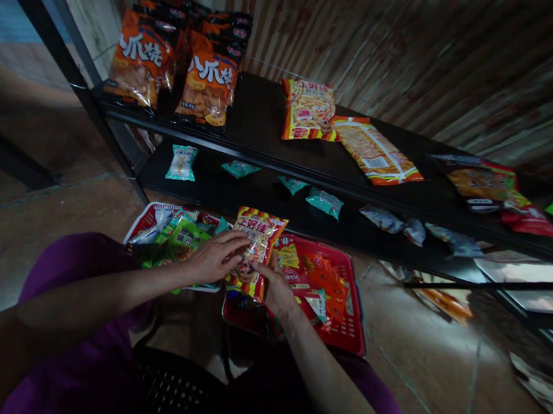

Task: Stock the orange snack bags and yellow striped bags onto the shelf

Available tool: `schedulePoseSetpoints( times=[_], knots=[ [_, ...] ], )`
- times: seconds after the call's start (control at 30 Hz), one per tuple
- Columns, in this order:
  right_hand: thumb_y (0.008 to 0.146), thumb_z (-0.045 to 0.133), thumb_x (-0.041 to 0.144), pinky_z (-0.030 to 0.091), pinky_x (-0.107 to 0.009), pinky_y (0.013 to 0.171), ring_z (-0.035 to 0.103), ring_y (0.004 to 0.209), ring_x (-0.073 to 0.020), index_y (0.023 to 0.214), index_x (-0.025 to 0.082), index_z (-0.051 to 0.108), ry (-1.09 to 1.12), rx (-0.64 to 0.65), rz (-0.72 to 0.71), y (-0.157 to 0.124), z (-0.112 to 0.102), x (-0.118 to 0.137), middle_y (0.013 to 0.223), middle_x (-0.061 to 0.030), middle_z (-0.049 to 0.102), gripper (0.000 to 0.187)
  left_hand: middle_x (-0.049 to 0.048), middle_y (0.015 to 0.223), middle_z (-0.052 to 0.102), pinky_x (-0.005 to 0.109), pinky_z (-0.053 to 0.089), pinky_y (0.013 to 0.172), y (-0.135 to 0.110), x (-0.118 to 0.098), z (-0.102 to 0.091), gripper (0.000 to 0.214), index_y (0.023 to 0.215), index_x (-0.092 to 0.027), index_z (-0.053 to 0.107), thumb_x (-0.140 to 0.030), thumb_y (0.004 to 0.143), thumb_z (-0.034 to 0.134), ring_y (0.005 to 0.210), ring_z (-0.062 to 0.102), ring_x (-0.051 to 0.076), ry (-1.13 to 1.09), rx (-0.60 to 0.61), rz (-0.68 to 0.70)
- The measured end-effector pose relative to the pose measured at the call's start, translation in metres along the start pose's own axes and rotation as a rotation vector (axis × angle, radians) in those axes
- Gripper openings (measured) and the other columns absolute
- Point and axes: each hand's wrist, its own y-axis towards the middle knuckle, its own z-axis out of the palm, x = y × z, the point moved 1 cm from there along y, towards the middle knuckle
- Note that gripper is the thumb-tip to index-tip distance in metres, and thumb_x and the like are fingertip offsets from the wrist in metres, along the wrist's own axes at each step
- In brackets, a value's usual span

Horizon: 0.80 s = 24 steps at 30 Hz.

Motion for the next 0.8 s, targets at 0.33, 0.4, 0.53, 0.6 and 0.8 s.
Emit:
schedulePoseSetpoints(
  times=[0.33, 0.4, 0.53, 0.6, 0.8],
  knots=[
    [0.07, 0.054, 0.024, 0.056, -0.045, 0.08, 0.068, 0.095, -0.0289, 0.106, 0.014, 0.061, 0.121, 0.004, 0.244, 0.001, -0.009, 0.009, 0.094, -0.0107, 0.073, 0.038, 0.0083, 0.106, 0.066, 0.04, 0.047, 0.089, 0.004, 0.02, -0.005, 0.034, 0.102, -0.021, 0.063, -0.045, 0.077, 0.062, 0.1, 0.061, 0.025, -0.573, -0.208, -0.653],
    [0.069, 0.053, 0.024, 0.055, -0.046, 0.082, 0.068, 0.096, -0.0285, 0.108, 0.014, 0.061, 0.107, 0.044, 0.258, 0.0, -0.007, 0.01, 0.095, -0.0102, 0.073, 0.04, 0.009, 0.099, 0.069, 0.041, 0.05, 0.082, 0.004, 0.016, -0.002, 0.039, 0.101, -0.02, 0.064, -0.05, 0.077, 0.061, 0.093, 0.064, 0.025, -0.852, -0.09, -0.775],
    [0.068, 0.052, 0.022, 0.054, -0.047, 0.084, 0.068, 0.096, -0.0285, 0.111, 0.014, 0.059, 0.085, 0.08, 0.287, -0.001, -0.004, 0.008, 0.095, -0.0106, 0.073, 0.044, 0.0121, 0.099, 0.07, 0.041, 0.05, 0.083, 0.004, 0.011, 0.001, 0.041, 0.102, -0.015, 0.065, -0.044, 0.074, 0.068, 0.094, 0.065, 0.026, -1.066, -0.054, -0.739],
    [0.068, 0.052, 0.023, 0.054, -0.047, 0.084, 0.068, 0.096, -0.0288, 0.109, 0.013, 0.06, 0.083, 0.101, 0.309, 0.0, -0.004, 0.007, 0.095, -0.0115, 0.073, 0.043, 0.0128, 0.101, 0.07, 0.041, 0.05, 0.085, 0.005, 0.013, 0.002, 0.041, 0.103, -0.015, 0.065, -0.042, 0.072, 0.07, 0.095, 0.065, 0.026, -1.081, -0.088, -0.692],
    [0.065, 0.06, 0.019, 0.055, -0.045, 0.084, 0.068, 0.095, -0.0283, 0.11, 0.014, 0.059, 0.139, 0.129, 0.314, 0.001, -0.006, 0.004, 0.095, -0.0105, 0.073, 0.045, 0.0107, 0.1, 0.071, 0.039, 0.051, 0.083, 0.004, 0.014, 0.001, 0.044, 0.102, -0.017, 0.062, -0.04, 0.066, 0.077, 0.091, 0.067, 0.024, -1.033, -0.208, -0.683]
  ],
)
